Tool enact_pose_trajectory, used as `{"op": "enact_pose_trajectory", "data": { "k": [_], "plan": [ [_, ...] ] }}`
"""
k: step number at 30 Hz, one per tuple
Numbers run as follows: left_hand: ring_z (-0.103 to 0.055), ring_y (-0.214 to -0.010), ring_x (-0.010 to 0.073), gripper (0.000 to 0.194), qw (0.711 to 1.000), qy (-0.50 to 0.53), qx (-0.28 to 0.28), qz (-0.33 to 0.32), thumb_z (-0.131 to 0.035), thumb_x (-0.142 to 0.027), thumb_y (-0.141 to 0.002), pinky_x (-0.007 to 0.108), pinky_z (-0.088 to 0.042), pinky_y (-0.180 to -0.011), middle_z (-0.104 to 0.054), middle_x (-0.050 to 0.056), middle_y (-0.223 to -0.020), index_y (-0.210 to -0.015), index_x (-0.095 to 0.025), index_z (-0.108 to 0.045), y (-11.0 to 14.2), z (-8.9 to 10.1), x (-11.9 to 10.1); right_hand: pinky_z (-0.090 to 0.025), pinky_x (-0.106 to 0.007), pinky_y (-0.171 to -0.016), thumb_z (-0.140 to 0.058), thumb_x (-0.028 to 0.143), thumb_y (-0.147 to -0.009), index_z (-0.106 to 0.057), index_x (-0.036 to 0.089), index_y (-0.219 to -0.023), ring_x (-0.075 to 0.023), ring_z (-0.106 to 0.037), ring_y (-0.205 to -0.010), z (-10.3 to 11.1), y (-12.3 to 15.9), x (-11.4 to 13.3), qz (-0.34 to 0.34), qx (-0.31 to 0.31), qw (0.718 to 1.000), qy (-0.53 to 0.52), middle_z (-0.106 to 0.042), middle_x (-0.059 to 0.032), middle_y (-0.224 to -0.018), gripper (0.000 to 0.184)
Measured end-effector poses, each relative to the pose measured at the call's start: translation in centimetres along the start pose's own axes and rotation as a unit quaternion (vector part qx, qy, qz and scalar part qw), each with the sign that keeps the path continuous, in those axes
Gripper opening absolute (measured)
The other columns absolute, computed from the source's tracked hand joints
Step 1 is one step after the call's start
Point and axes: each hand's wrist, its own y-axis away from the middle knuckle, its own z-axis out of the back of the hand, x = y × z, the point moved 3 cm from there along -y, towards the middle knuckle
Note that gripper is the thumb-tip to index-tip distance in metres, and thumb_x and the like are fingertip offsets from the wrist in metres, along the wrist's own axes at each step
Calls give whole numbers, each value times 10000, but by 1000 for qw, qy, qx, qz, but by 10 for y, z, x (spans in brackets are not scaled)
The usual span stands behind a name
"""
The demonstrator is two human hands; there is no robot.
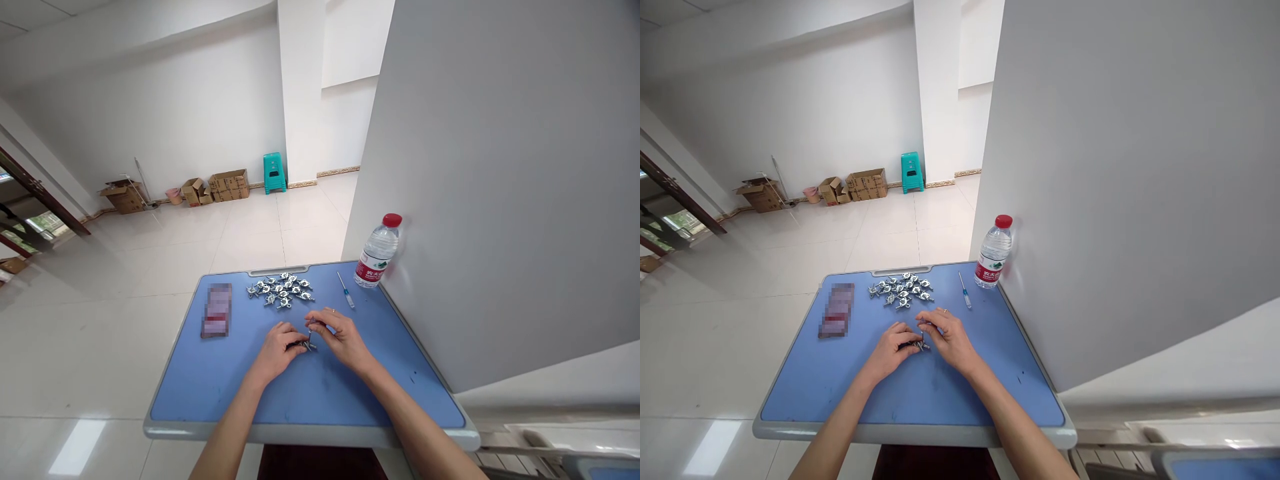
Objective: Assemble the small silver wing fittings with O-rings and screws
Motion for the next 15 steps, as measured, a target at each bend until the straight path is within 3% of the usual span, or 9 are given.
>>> {"op": "enact_pose_trajectory", "data": {
  "k": [15],
  "plan": [
    [-564, -864, 198, 181, 1000, -14, -3, 3, -585, -316, -921, 332, -473, -800, -639, 31, -871, -1010, -252, -730, 0, 2, -3, -511, -289, -652, -471, 250, -955, -629, 231, -1064, -162, -585, -692, 0, 1, 7, 4, 4, 1000, 20, -622, -50, -863, 192]
  ]
}}
